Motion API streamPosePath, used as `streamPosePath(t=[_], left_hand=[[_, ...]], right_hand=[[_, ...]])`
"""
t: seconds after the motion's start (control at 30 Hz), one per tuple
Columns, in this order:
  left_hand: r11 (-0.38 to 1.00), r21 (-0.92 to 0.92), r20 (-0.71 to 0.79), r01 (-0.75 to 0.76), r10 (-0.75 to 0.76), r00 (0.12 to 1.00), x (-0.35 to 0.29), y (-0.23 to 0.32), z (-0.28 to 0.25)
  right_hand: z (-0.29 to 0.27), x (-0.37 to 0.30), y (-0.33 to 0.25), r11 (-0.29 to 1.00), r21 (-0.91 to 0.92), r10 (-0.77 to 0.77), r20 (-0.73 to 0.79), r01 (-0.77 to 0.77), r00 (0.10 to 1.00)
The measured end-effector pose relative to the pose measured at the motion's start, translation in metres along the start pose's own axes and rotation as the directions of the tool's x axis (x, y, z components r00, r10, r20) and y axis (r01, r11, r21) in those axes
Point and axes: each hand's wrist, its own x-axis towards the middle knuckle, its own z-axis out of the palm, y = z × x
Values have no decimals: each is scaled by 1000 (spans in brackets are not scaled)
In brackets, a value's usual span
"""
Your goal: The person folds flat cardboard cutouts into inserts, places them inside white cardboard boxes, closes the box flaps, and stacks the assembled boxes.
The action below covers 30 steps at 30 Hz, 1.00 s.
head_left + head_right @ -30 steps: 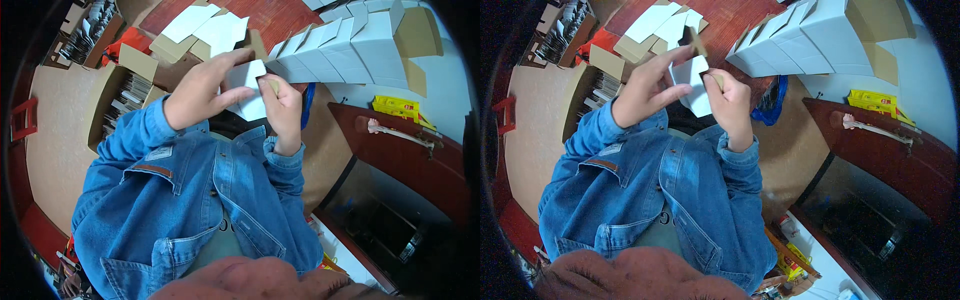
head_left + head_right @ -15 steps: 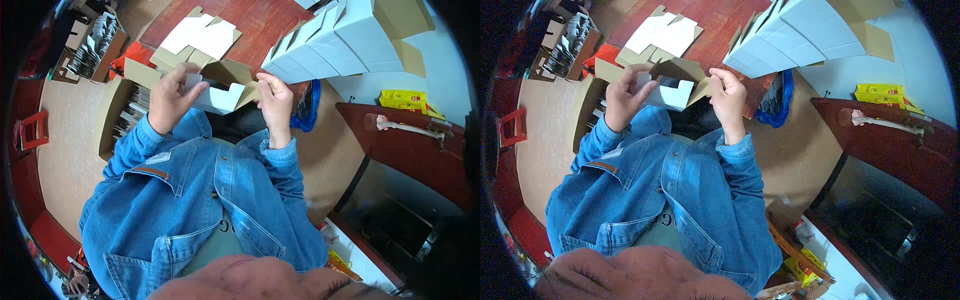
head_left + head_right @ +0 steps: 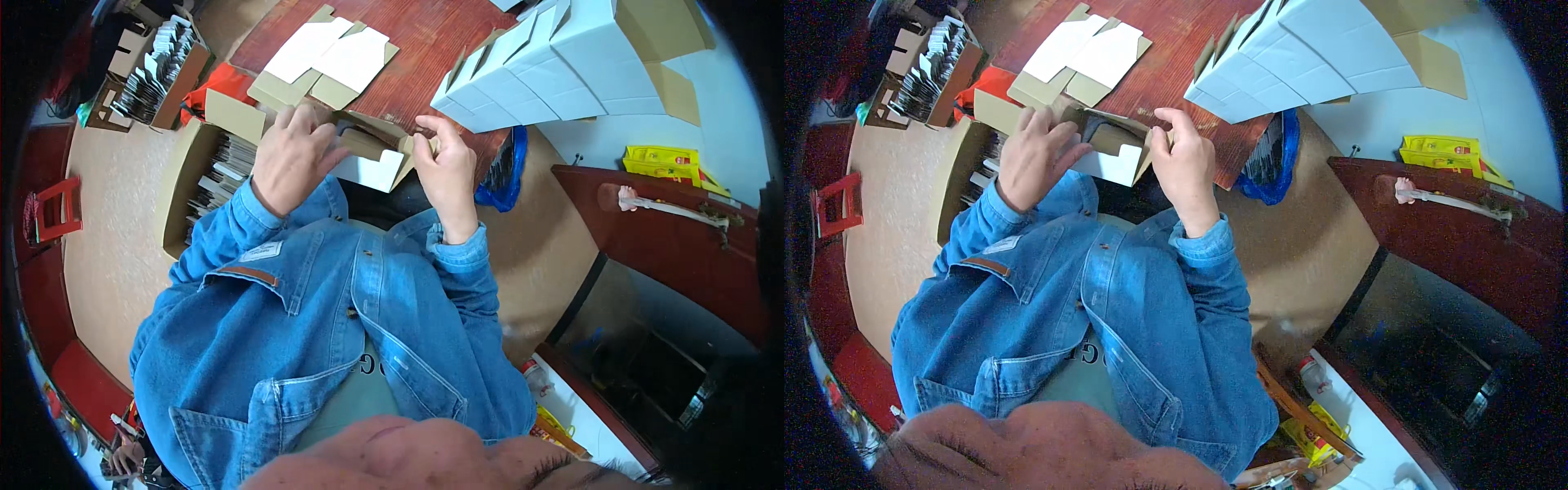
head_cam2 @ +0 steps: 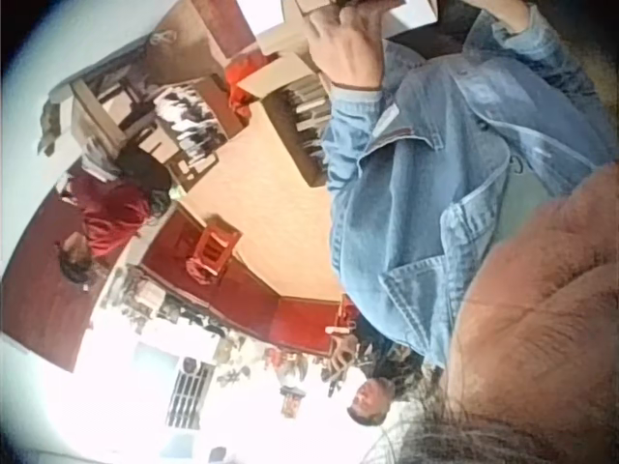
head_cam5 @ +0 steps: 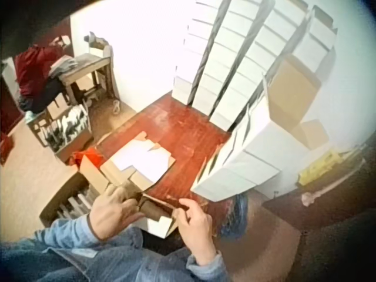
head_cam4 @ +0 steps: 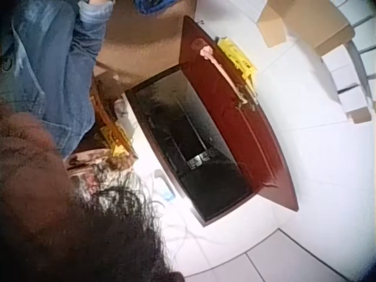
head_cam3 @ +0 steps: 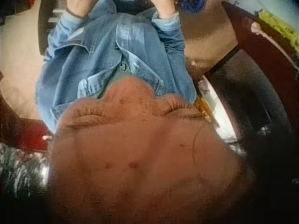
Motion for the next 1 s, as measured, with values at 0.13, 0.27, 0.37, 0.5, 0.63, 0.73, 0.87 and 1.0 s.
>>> streamPosePath(t=[0.13,0.27,0.37,0.5,0.63,0.73,0.87,1.0], left_hand=[[999,7,-62,52,-51,997,1,-5,20],[978,-207,-128,36,-64,990,3,-6,39],[969,-240,-145,51,-88,986,1,-7,50],[959,-277,-150,57,-101,984,1,-10,58],[948,-311,-124,60,-103,987,0,-9,61],[949,-313,-122,33,-74,990,0,-7,63],[927,-375,-102,16,-58,993,-1,-3,57],[873,-488,-83,10,-58,995,-6,-7,60]], right_hand=[[7,0,2,998,38,48,61,-50,997],[37,-7,22,951,310,42,-87,-13,995],[44,-15,35,876,481,38,-19,-24,999],[53,-21,48,773,633,27,35,-43,999],[62,-21,57,792,610,17,20,-26,1000],[69,-17,60,912,407,-34,-51,52,998],[77,-13,67,953,267,-124,-91,144,988],[82,-10,74,953,226,-183,-91,200,979]])
